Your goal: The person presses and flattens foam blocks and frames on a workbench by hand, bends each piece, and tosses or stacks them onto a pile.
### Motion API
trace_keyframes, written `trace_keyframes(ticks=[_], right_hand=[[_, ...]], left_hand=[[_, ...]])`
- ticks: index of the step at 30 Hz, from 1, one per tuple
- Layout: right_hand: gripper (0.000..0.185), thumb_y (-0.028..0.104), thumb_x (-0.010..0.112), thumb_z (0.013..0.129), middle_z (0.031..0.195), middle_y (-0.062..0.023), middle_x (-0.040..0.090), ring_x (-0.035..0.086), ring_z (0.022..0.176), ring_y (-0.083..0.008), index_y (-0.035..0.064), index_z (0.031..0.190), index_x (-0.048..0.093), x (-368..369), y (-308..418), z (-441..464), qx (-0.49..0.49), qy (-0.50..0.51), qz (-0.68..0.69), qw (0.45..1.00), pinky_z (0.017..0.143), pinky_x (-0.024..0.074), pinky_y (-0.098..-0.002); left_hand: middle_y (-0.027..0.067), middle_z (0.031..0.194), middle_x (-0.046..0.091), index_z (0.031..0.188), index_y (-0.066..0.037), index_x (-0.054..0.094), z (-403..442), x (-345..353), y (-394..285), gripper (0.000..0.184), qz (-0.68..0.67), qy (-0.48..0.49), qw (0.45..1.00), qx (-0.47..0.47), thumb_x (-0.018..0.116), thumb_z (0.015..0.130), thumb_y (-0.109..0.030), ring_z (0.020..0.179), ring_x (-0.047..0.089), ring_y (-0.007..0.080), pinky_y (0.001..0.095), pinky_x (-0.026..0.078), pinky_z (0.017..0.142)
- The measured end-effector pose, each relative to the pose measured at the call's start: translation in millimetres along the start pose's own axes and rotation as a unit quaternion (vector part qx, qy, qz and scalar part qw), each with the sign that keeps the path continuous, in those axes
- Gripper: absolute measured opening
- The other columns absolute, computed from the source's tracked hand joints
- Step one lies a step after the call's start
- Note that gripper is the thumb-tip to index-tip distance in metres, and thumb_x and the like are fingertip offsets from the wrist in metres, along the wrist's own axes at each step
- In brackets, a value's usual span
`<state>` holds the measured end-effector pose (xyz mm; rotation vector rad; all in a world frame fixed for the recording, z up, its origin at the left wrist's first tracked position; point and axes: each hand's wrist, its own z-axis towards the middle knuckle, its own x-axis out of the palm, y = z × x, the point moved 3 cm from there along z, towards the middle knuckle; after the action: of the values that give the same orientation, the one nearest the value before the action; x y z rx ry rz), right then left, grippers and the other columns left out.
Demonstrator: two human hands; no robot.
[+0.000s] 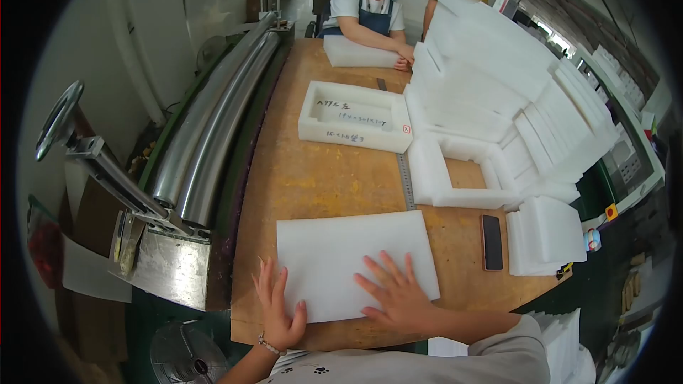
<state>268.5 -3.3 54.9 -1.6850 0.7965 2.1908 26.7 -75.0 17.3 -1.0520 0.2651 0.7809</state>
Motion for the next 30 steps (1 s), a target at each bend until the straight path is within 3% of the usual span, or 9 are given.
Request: trace_keyframes(ticks=[2, 7, 15, 19, 25, 30], right_hand=[[0.065, 0.046, 0.046, 0.101, 0.165, -0.0195, 0.017, 0.009, 0.152, -0.0435, 0.0081, 0.153, 0.036, -10.5, -16.0, -18.2, 0.054, 0.026, 0.0, 0.998, 0.114, 0.0005, -0.0704], [0.067, 0.051, 0.043, 0.102, 0.166, -0.0158, 0.016, 0.005, 0.153, -0.041, 0.0112, 0.155, 0.033, -27.6, -45.5, -29.5, 0.098, 0.048, 0.005, 0.994, 0.116, 0.0024, -0.0679], [0.07, 0.05, 0.042, 0.102, 0.166, -0.0164, 0.015, 0.004, 0.154, -0.0381, 0.0102, 0.157, 0.026, -28.7, -116.6, 46.1, 0.062, 0.062, -0.08, 0.993, 0.122, 0.0046, -0.0573], [0.07, 0.051, 0.037, 0.103, 0.166, -0.0167, 0.014, 0.003, 0.154, -0.0358, 0.0132, 0.16, 0.02, -4.9, -133.5, 115.9, 0.048, -0.007, -0.078, 0.996, 0.123, 0.0035, -0.0535], [0.066, 0.049, 0.034, 0.105, 0.166, -0.0168, 0.014, 0.004, 0.154, -0.0369, 0.0159, 0.16, 0.018, 40.7, -86.2, 197.5, 0.126, 0.021, -0.026, 0.991, 0.123, 0.0038, -0.0545], [0.066, 0.045, 0.037, 0.104, 0.166, -0.0169, 0.015, 0.004, 0.154, -0.0389, 0.0162, 0.16, 0.018, 59.8, -26.0, 211.4, 0.038, -0.027, -0.016, 0.999, 0.121, 0.0035, -0.0625]], left_hand=[[0.0244, 0.157, 0.032, 0.151, -0.001, 0.035, -1.3, 2.9, 3.4, 0.074, -0.098, 0.008, 0.994, -0.05, 0.059, 0.082, -0.008, 0.143, 0.034, 0.0396, 0.0558, 0.023, 0.118], [0.0248, 0.158, 0.03, 0.155, 0.002, 0.024, -13.9, 6.3, 15.2, 0.081, -0.18, 0.061, 0.975, -0.111, 0.058, 0.082, -0.008, 0.143, 0.034, 0.0402, 0.0469, 0.029, 0.116], [0.0246, 0.159, 0.029, 0.156, 0.003, 0.021, -15.4, 5.2, 14.8, 0.084, -0.176, 0.076, 0.976, -0.105, 0.059, 0.082, -0.008, 0.142, 0.035, 0.0403, 0.0462, 0.031, 0.115], [0.0246, 0.16, 0.028, 0.156, 0.003, 0.021, -15.2, 4.8, 22.8, 0.085, -0.177, 0.084, 0.976, -0.098, 0.061, 0.081, -0.008, 0.143, 0.034, 0.0403, 0.0464, 0.031, 0.116], [0.025, 0.161, 0.024, 0.155, 0.004, 0.021, -12.7, -0.3, 20.4, 0.097, -0.191, 0.114, 0.972, -0.082, 0.075, 0.079, -0.019, 0.145, 0.03, 0.0414, 0.0477, 0.03, 0.116], [0.026, 0.161, 0.021, 0.155, 0.005, 0.02, -1.2, -9.7, 24.1, 0.111, -0.153, 0.171, 0.972, -0.057, 0.085, 0.072, -0.031, 0.147, 0.026, 0.0426, 0.0481, 0.029, 0.117]])
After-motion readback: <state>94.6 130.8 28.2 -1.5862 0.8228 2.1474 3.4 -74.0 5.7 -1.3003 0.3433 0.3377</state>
